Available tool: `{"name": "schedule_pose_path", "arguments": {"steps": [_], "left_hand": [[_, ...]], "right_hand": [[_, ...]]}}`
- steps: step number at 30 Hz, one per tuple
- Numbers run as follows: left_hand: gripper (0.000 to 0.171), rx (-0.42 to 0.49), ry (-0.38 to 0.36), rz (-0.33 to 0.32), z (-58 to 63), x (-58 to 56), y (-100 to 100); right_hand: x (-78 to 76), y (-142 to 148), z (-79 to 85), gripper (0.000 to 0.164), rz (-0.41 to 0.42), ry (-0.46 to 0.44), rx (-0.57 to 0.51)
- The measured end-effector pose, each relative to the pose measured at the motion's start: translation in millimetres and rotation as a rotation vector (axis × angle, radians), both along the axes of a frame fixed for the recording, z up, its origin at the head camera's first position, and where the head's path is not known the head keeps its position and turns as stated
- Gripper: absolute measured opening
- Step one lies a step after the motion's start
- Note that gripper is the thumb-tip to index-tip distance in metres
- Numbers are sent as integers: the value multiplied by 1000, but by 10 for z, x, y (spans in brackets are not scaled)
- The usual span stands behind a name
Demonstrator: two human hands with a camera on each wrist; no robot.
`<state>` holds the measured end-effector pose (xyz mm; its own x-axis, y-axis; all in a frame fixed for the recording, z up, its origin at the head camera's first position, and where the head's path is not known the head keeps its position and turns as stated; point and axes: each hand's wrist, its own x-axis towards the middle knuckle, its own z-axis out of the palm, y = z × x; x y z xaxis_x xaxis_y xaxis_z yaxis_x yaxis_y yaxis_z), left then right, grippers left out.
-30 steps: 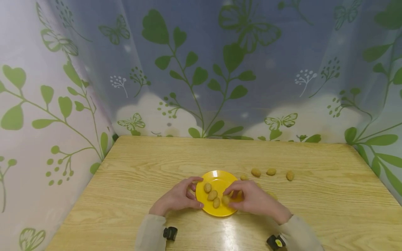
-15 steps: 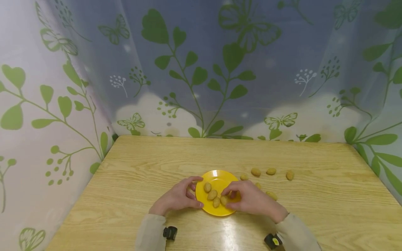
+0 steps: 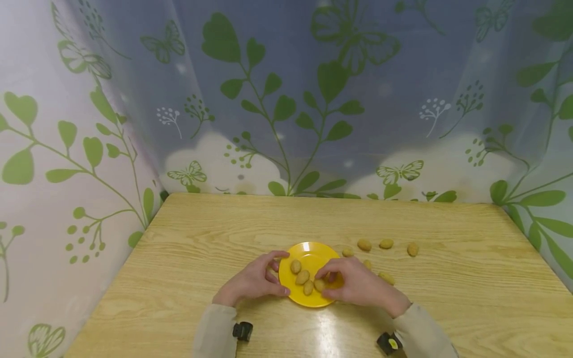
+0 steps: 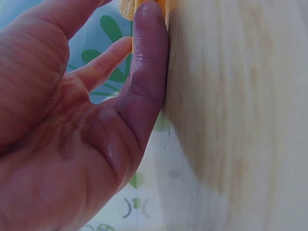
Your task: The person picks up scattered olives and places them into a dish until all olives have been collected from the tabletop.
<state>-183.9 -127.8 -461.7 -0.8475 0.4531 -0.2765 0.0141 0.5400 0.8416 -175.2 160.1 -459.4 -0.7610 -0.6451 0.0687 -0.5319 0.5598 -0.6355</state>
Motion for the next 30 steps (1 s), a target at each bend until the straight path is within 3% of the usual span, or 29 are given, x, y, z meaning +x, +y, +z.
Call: {"name": "schedule_pose_path", "arguments": {"steps": [16,24,30], "left_hand": [[80,15,8,-1,-19,-6,-4],[80,4,14,-1,-10,0,-2],[80,0,14,-3,-9,1,-1]], "right_hand": [[38,103,80,28,-9,9,-42],[55,209,120,29,-10,90,-81],[67,315,143,28,-40,84,-81]]}}
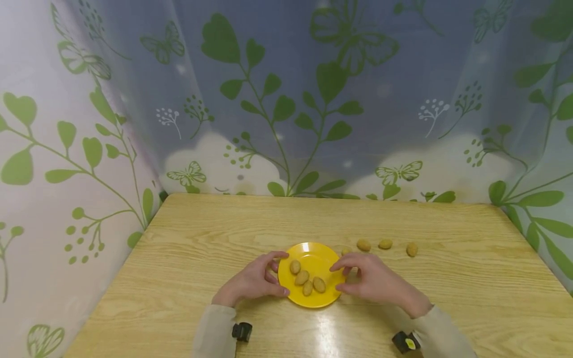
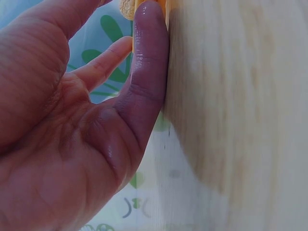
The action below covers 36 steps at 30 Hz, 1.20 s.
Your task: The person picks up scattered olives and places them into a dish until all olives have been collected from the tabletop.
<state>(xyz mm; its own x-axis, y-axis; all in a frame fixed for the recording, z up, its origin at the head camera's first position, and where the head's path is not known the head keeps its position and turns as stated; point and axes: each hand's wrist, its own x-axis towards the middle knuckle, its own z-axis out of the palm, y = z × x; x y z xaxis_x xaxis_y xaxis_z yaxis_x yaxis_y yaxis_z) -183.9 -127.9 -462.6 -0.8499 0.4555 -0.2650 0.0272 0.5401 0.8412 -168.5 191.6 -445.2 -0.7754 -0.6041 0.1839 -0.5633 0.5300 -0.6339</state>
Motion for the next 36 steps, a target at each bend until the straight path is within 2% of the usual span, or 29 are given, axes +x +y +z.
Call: {"name": "schedule_pose_path", "arguments": {"steps": [6,11,17,23,30,36], "left_hand": [[79,14,-10,-3,7,5,1],[80,24,-15,-6,9,6,0],[80,24,-14,-5,3,2,-2],[80,17,-10,-2,2,-1,-3],[80,22,-14,-5,-3,-4,-6],[80,15,-11,-1,-4,-7,-2]], "right_hand": [[13,106,27,27,-27,35,8],[31,190,45,28,-83,13,12],[38,306,51,28,-91,12,-17],[52,418,73,26,-119,62,-27],[79,540,96,26,-167,75,-6],[78,644,59,28,-171,163,-17]]}}
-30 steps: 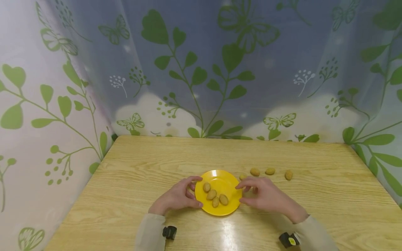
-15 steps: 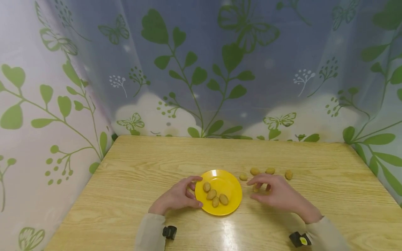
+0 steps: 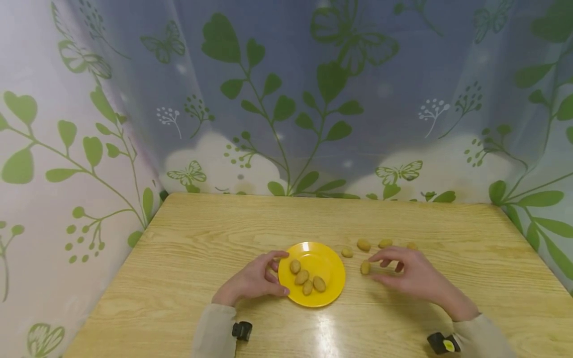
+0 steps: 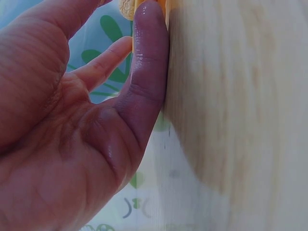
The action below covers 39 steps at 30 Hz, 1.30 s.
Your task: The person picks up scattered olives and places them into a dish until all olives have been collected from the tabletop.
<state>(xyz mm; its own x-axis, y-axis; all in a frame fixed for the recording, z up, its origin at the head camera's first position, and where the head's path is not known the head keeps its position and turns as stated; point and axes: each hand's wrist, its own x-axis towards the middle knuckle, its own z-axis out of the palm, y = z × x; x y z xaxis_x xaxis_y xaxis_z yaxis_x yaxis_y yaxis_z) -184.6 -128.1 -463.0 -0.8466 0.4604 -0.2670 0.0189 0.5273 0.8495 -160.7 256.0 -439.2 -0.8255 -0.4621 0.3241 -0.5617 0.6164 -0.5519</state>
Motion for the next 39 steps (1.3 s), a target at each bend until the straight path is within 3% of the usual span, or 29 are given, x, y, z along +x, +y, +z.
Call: {"name": "schedule_pose_path", "arguments": {"steps": [17,39], "left_hand": [[81,0,7,1,-8,-9,3],[81,-4,6,3,5,5,6]], "right_hand": [[24,201,-105,27,-22,50,-5],[-26,393,-259,24,-7,6,53]]}}
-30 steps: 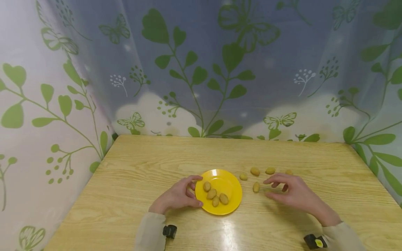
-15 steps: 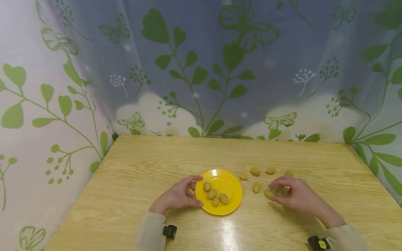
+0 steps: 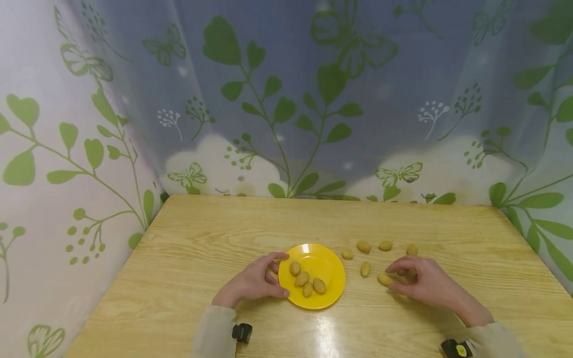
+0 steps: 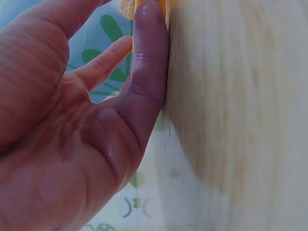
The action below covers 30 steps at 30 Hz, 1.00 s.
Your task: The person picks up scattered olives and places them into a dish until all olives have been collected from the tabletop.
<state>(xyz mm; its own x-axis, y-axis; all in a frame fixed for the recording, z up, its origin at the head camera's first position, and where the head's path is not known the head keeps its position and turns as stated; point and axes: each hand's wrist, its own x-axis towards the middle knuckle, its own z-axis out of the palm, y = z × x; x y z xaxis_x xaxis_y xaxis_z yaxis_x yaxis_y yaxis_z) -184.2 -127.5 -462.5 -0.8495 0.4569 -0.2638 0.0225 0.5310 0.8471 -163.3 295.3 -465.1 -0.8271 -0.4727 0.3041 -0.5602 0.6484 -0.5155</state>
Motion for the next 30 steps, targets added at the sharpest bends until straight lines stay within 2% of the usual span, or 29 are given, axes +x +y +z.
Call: {"name": "schedule_pose_path", "arguments": {"steps": [17,30], "left_hand": [[81,-7,8,5,12,10,6],[80,8,-18,5,14,7,-5]], "right_hand": [[-23,5,6,22,-6,-106,37],[-41,0,19,18,8,-141,33]]}}
